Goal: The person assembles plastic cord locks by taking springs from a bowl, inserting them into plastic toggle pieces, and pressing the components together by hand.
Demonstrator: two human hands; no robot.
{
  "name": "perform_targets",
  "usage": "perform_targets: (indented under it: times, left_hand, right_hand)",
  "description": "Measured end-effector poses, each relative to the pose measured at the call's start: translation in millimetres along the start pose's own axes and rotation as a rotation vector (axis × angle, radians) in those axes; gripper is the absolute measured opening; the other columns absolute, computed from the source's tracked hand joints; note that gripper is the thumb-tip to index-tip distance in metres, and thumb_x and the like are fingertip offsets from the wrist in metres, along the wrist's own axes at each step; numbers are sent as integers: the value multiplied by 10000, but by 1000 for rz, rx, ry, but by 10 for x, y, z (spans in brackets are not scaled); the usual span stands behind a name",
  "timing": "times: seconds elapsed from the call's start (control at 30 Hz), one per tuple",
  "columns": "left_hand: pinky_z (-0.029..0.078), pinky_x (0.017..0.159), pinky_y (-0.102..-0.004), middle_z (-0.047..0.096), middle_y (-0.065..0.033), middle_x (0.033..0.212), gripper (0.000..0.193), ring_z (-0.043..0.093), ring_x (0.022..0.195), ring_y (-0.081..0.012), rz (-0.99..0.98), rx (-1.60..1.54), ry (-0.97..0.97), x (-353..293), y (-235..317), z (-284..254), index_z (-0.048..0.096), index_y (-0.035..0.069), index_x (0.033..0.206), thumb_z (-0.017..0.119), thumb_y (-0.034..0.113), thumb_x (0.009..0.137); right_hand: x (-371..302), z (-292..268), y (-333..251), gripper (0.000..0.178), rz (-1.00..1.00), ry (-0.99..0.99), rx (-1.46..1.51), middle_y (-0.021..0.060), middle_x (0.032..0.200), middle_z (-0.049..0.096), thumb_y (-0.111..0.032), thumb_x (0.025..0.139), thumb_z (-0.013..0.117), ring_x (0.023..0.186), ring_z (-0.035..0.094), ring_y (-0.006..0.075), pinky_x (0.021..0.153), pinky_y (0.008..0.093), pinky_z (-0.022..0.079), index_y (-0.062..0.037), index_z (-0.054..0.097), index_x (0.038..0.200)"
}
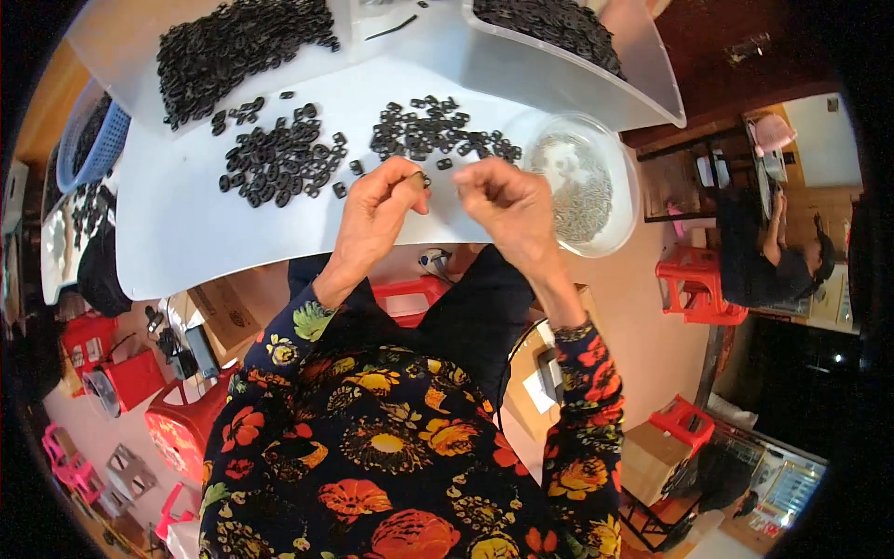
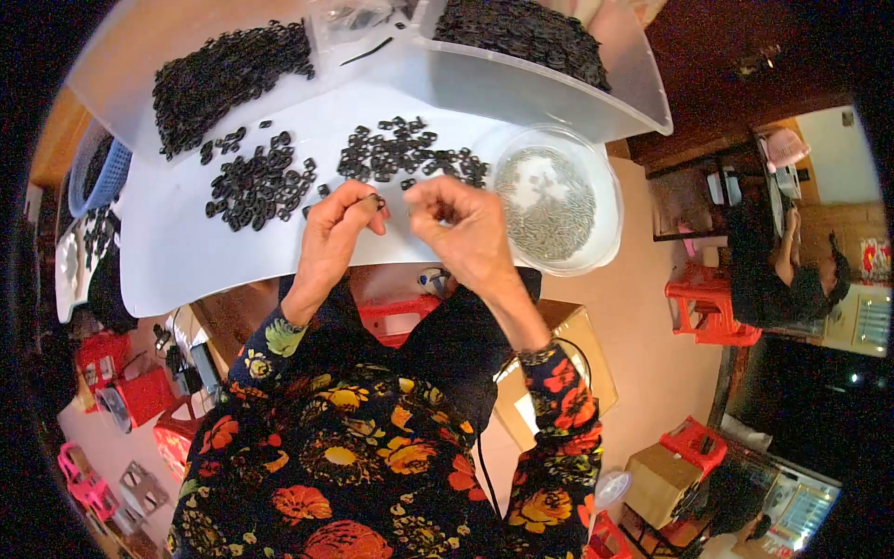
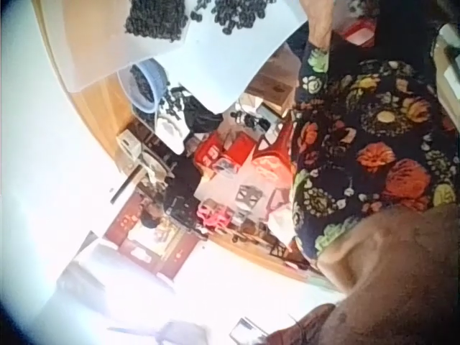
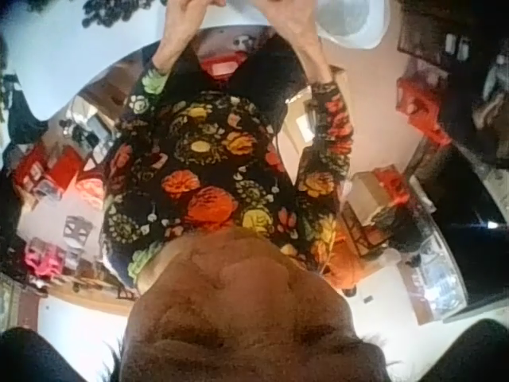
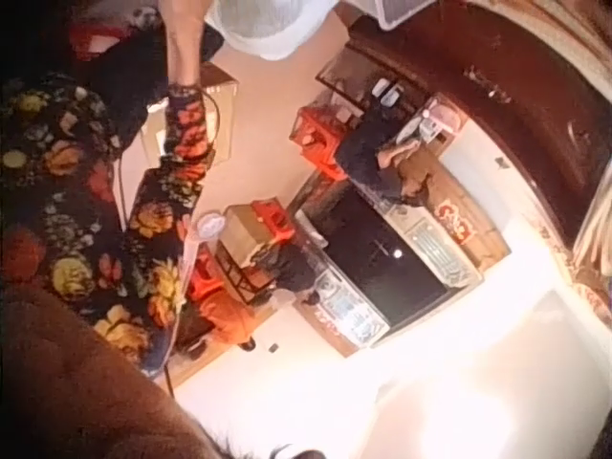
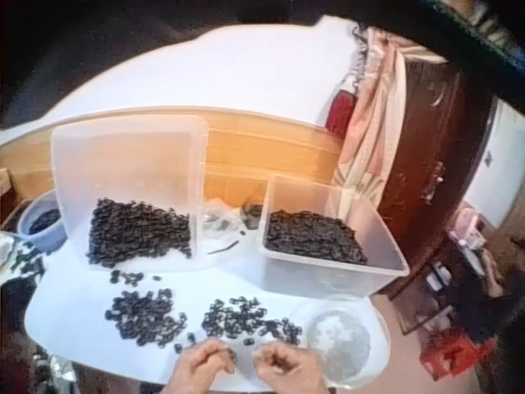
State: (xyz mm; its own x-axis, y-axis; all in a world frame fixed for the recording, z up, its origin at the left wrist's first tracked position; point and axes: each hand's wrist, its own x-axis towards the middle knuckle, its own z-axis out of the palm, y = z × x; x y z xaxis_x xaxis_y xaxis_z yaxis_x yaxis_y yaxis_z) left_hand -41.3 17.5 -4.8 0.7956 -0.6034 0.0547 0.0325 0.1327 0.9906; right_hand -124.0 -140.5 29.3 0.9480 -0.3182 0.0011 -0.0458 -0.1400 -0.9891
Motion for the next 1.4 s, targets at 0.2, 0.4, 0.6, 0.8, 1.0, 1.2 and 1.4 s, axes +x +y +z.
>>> perform_targets:
  times: [0.2,0.4,0.6,0.8,1.0,1.2,1.4]
  left_hand:
    - [412,617,-223,581,-21,705,114,536,675,-68,-43,11,1,-63,-22,-108,556,23,856,489,106,895]
    - [368,551,-214,568,-8,689,104,489,633,-51,-52,42,-37,-39,17,-97,547,30,817,491,100,870]
    - [352,518,-217,534,10,635,102,428,566,-36,-62,124,-41,-42,-12,-122,539,38,799,491,96,868]
    - [360,517,-221,516,8,624,97,432,567,-39,-40,116,-19,-58,25,-75,527,28,796,479,70,869]
    - [420,564,-235,524,-19,641,73,491,603,-70,22,164,17,-72,-14,-33,520,-4,827,471,40,858]
    - [441,609,-236,554,-22,670,75,527,645,-82,45,142,-18,-52,-9,-76,535,-4,875,480,48,880]
    - [441,621,-232,568,-17,684,78,536,656,-83,30,81,-31,-63,-8,-60,542,1,876,499,63,894]
  right_hand:
    - [141,193,201,90,-5,8,131,-1,780,636,7,851,608,672,534,54,640,205,449,3,669,917]
    - [266,126,253,107,4,-132,182,1,818,644,-7,855,616,734,560,58,692,211,469,-9,654,954]
    - [259,184,152,219,10,-146,161,-5,875,636,-21,844,642,791,560,54,731,211,462,-38,590,1056]
    - [237,213,131,245,10,-100,126,-10,856,628,-33,831,663,784,549,46,725,201,435,-48,586,1063]
    - [232,241,212,218,-48,-68,130,-11,866,629,-32,837,656,762,544,42,688,199,444,-35,596,1046]
    - [254,222,180,67,-22,-86,105,-22,763,617,-51,846,655,698,518,35,627,193,433,-15,647,902]
    - [249,240,180,76,-55,-55,35,-41,696,576,-72,849,659,641,467,32,590,192,400,-5,631,826]
